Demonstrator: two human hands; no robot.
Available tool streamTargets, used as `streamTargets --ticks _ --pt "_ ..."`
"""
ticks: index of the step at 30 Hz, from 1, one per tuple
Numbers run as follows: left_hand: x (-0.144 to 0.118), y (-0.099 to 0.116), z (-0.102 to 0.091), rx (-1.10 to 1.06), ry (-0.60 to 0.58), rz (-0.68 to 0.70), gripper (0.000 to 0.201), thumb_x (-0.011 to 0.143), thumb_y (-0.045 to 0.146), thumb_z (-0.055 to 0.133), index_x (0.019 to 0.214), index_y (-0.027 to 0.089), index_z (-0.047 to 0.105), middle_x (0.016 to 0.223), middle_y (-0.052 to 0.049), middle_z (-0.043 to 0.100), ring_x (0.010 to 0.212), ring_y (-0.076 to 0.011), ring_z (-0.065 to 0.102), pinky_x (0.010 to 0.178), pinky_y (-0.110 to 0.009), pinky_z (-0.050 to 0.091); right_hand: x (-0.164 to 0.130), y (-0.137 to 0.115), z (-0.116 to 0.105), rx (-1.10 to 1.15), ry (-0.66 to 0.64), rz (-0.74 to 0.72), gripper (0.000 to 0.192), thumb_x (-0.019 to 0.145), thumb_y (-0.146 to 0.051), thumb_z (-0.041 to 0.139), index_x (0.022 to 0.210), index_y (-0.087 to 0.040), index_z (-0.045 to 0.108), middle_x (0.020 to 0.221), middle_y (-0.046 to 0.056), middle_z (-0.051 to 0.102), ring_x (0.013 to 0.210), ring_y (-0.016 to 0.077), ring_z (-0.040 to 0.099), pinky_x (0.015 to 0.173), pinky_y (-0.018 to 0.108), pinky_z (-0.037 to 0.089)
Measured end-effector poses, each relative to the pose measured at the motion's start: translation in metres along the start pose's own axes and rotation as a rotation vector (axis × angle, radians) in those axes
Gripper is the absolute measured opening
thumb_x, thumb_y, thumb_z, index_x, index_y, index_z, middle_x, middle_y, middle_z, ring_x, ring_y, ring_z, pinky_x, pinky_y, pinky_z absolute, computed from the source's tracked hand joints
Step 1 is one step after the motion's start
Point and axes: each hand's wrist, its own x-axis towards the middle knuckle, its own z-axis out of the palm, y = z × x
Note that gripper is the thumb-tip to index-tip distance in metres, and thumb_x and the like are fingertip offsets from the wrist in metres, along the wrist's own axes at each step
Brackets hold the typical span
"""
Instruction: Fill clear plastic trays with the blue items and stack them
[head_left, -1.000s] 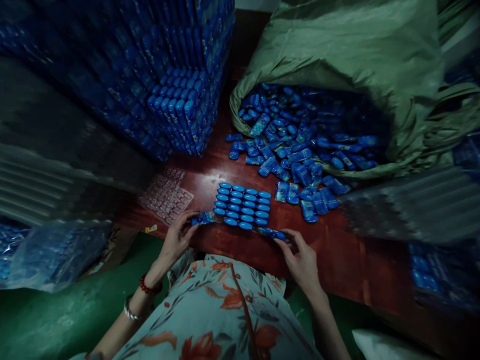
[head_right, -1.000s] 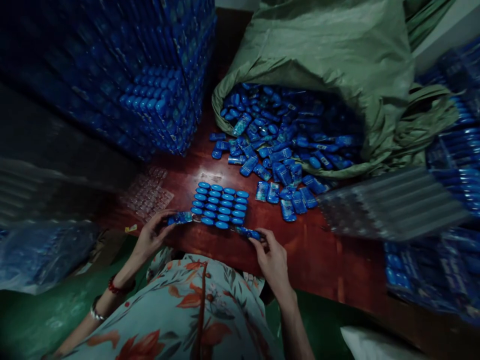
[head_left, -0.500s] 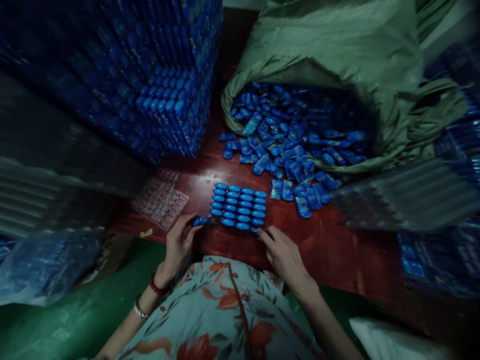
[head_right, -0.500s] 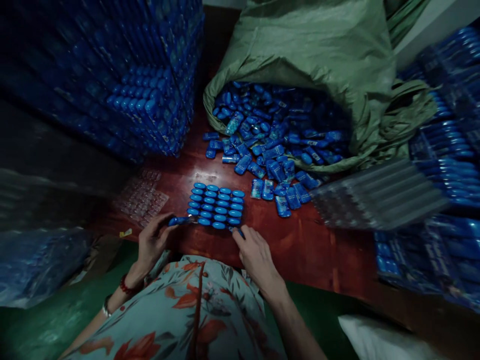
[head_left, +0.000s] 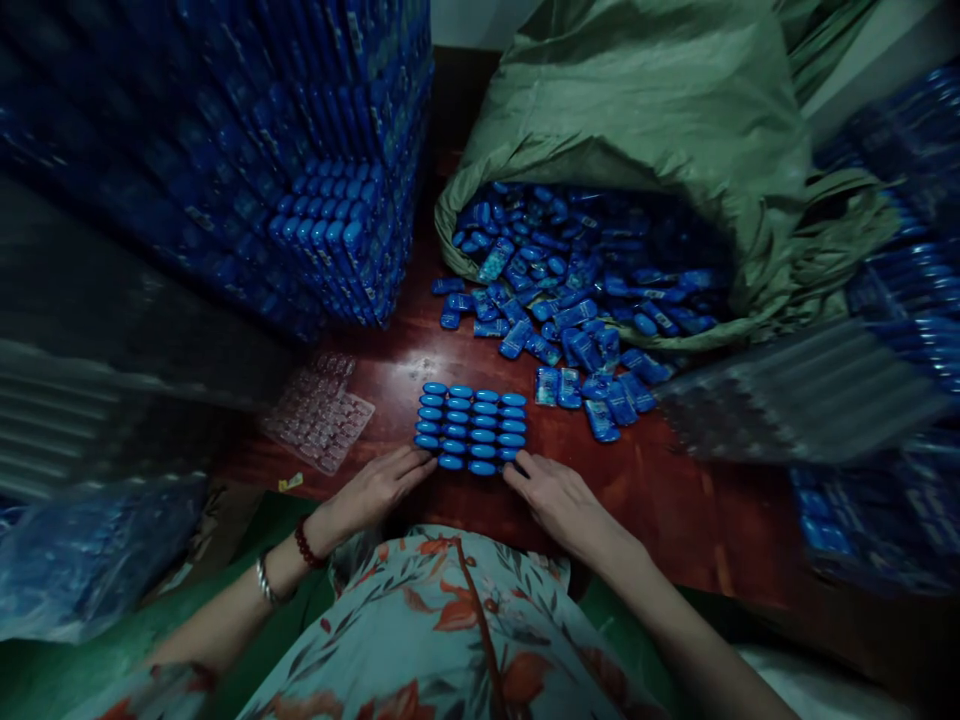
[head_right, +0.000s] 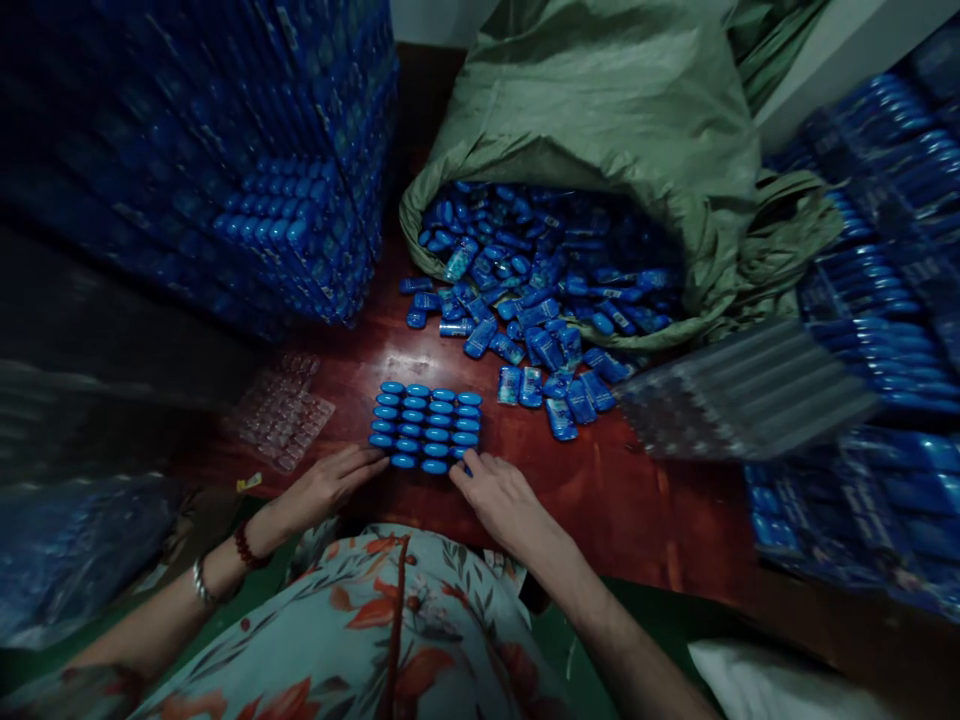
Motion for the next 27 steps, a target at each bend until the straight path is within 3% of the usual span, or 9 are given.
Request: streamTargets --ticks 4,8,12,14,17,20,23,25,27 --pt "0.002 -0.005 0.004 0.013 -0.043 0.014 0.036 0.094 0.016 0.033 0.125 0.019 0.052 0.104 -0.01 0.064 0.099 -0.0186 0.058 0.087 -0.036 0.051 0.01 -0.012 0.004 -0.053 0.097 0.01 0.033 0.083 -0.001 0.041 0.103 -0.02 0.059 0.102 0.009 0.059 0.096 0.0209 0.059 0.085 0.034 0.046" --pt "-0.01 -0.01 0.02 0.093 0.103 -0.091 0.039 0.093 0.017 0.035 0.128 0.025 0.051 0.111 -0.011 0.061 0.098 -0.022 0.055 0.083 -0.039 0.049 0.014 -0.017 0.021 -0.115 0.191 0.082 0.027 0.082 -0.002 0.044 0.096 -0.019 0.06 0.09 0.008 0.061 0.081 0.0211 0.06 0.072 0.032 0.049" --pt "-0.009 -0.005 0.027 0.13 0.348 -0.263 0.046 0.09 0.02 0.045 0.134 0.036 0.043 0.129 -0.009 0.049 0.116 -0.0241 0.047 0.096 -0.042 0.041 0.003 -0.017 0.038 -0.059 0.533 0.189 0.031 0.091 -0.022 0.043 0.121 -0.02 0.051 0.102 0.011 0.062 0.085 0.0217 0.061 0.07 0.032 0.051" --pt "0.006 0.0 0.03 0.099 0.443 -0.388 0.054 0.091 0.026 0.045 0.142 0.033 0.028 0.142 -0.01 0.035 0.127 -0.0262 0.037 0.102 -0.044 0.036 0.004 -0.015 0.039 0.004 0.697 0.279 0.042 0.092 -0.032 0.042 0.132 -0.023 0.042 0.114 0.014 0.058 0.094 0.0243 0.06 0.074 0.035 0.051" --pt "0.043 0.0 0.037 0.044 0.478 -0.555 0.064 0.092 0.035 0.041 0.147 0.025 0.01 0.151 -0.013 0.02 0.138 -0.0292 0.022 0.108 -0.05 0.027 0.026 -0.007 0.041 0.033 0.818 0.342 0.059 0.09 -0.043 0.039 0.144 -0.022 0.026 0.134 0.018 0.045 0.117 0.0351 0.048 0.084 0.051 0.047" --pt "0.074 -0.008 0.045 -0.07 0.433 -0.68 0.062 0.092 0.039 0.039 0.146 0.021 0.017 0.15 -0.014 0.025 0.139 -0.0302 0.019 0.11 -0.054 0.022 0.062 0.006 0.051 0.013 0.868 0.281 0.067 0.088 -0.047 0.04 0.147 -0.024 0.018 0.139 0.017 0.041 0.125 0.0407 0.04 0.085 0.061 0.044" --pt "0.084 -0.014 0.051 -0.281 0.434 -0.756 0.059 0.09 0.044 0.04 0.144 0.022 0.027 0.15 -0.012 0.027 0.138 -0.0276 0.023 0.112 -0.051 0.022 0.086 0.021 0.065 0.077 0.855 0.176 0.066 0.089 -0.044 0.041 0.147 -0.03 0.015 0.138 0.014 0.045 0.123 0.0387 0.044 0.082 0.058 0.048" --pt "0.082 -0.019 0.056 -0.445 0.529 -0.853 0.059 0.089 0.048 0.038 0.142 0.023 0.032 0.149 -0.01 0.029 0.138 -0.0251 0.025 0.112 -0.047 0.024 0.086 0.03 0.066 0.215 0.855 0.177 0.063 0.09 -0.041 0.039 0.147 -0.035 0.012 0.139 0.01 0.044 0.124 0.0347 0.045 0.083 0.055 0.051" --pt "0.08 -0.029 0.062 -0.625 0.661 -0.98 0.058 0.089 0.053 0.033 0.138 0.023 0.039 0.142 -0.01 0.042 0.133 -0.0249 0.035 0.109 -0.045 0.032 0.077 0.037 0.055 0.362 0.841 0.186 0.058 0.089 -0.041 0.042 0.142 -0.045 0.02 0.138 0.002 0.046 0.121 0.0292 0.049 0.08 0.049 0.055"
